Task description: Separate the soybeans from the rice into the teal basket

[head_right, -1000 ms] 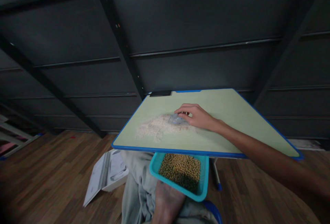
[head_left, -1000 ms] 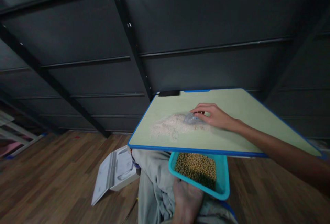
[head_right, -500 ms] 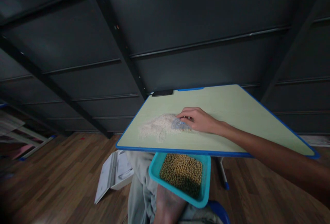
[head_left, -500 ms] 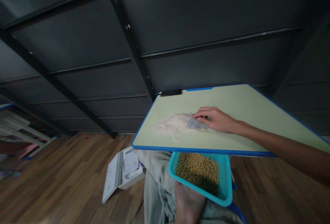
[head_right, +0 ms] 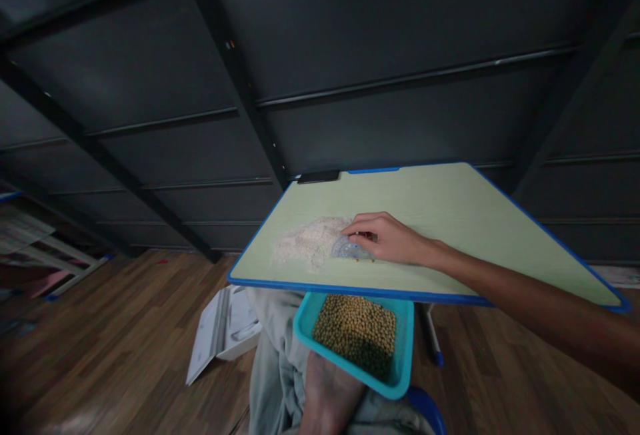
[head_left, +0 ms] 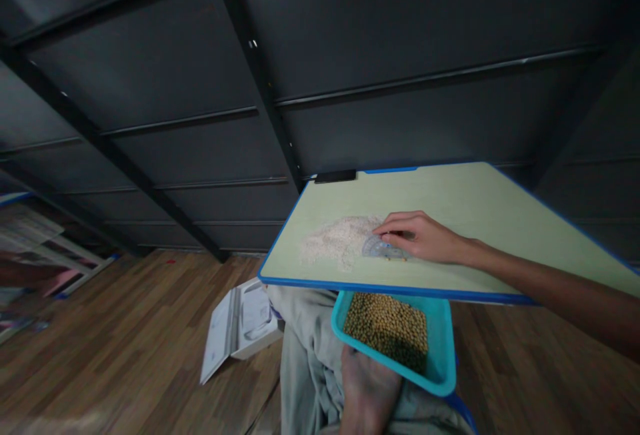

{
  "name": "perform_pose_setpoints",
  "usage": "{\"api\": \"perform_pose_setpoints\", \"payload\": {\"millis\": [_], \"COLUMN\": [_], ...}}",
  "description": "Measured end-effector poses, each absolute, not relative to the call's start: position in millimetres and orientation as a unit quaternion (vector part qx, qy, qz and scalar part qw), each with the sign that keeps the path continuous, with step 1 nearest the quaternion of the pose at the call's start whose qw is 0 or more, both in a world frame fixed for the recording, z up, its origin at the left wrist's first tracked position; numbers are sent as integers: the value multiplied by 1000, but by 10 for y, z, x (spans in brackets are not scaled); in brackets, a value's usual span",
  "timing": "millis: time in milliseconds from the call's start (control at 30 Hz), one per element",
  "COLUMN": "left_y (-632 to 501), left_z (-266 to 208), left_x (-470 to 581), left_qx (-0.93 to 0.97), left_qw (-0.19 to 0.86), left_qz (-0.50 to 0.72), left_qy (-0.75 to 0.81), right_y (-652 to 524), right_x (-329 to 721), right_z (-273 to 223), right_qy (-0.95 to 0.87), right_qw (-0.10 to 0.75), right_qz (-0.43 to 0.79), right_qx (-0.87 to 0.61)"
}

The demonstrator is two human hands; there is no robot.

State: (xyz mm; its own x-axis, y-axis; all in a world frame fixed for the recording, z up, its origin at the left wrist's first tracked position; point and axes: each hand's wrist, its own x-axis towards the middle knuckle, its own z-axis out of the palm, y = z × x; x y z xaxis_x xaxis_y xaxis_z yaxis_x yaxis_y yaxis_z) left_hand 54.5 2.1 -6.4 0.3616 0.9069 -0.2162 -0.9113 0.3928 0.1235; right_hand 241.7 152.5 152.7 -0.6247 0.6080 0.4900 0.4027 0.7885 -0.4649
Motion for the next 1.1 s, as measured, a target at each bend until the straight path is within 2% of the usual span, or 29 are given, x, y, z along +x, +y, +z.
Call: {"api": "perform_pose_setpoints", "payload": {"millis": [333,667,1100], "left_y": [32,0,-19], "left_z": [124,27,10], "left_x": [548,522,509], "left_qx": [-19,-50,-68], "left_qw": [832,835,831], "left_qz": [535,530,530], "left_qy": [144,142,156], "right_y": [1440,1386,1366], "right_x": [2370,2356,2362], "right_z": [1541,1564,1585], "right_qy": [-890,-890,-893], "right_qw": [330,333,293], "right_qz": [180,211,279], "right_qx": [-259,-230,-199]}}
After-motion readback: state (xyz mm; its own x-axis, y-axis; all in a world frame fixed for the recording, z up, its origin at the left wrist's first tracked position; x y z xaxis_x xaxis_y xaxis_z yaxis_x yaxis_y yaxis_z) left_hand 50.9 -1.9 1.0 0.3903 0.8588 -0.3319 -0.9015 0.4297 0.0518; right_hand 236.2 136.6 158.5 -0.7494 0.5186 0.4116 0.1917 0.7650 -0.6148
